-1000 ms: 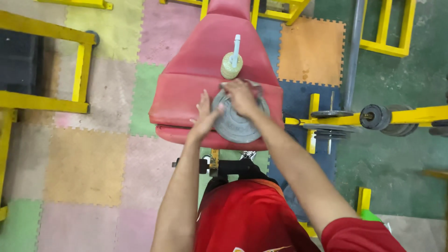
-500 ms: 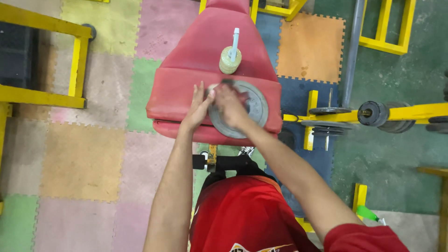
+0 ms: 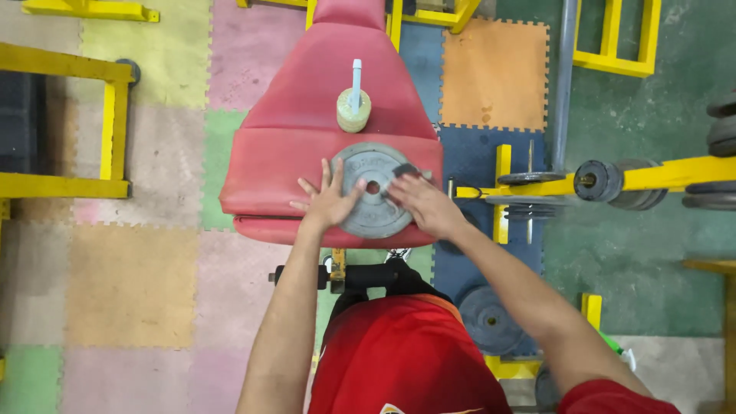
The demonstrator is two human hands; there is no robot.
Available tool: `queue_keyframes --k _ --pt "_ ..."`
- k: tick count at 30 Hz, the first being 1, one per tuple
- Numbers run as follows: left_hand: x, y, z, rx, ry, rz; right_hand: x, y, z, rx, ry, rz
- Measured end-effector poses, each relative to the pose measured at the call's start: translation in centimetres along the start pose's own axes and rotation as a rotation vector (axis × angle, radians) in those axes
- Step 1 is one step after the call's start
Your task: The recorder removes weight plates from a rack, cleans them using a spray bottle and a cloth, and then returns them to the rack.
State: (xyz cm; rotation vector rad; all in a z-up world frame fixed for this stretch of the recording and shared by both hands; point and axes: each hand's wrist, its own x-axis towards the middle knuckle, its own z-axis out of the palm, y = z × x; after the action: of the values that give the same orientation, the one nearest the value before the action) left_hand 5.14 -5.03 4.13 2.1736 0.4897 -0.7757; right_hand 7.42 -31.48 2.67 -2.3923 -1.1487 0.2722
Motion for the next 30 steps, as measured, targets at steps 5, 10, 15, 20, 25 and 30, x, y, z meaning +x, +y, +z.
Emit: queue_keyframes --k 5,10,15,20,25,30 --pt "-1.2 -1.9 3.5 0.235 0.241 0.087 5.3 3.7 0.2 0.082 0.071 0.045" --pt "-3.7 -3.2 7.1 0.113 0.663 0.17 9.8 2.9 -2.7 -0.128 0.167 0.068" --pt "-3.2 -3.8 11.8 -0.451 0.967 0.03 8.7 6.1 0.6 0.066 0.209 0.404" --pt "-0.3 -4.6 14.0 -1.062 0.744 -0.163 8.2 11.1 6.1 0.258 0.139 0.615" --pt "0.4 -5.0 14.4 -1.205 0.742 -0.039 8.8 8.6 5.2 0.144 0.106 0.511" --pt "-0.5 -5.0 13.4 -1.267 0.677 -0.025 7.4 9.4 8.3 0.422 0.269 0.563"
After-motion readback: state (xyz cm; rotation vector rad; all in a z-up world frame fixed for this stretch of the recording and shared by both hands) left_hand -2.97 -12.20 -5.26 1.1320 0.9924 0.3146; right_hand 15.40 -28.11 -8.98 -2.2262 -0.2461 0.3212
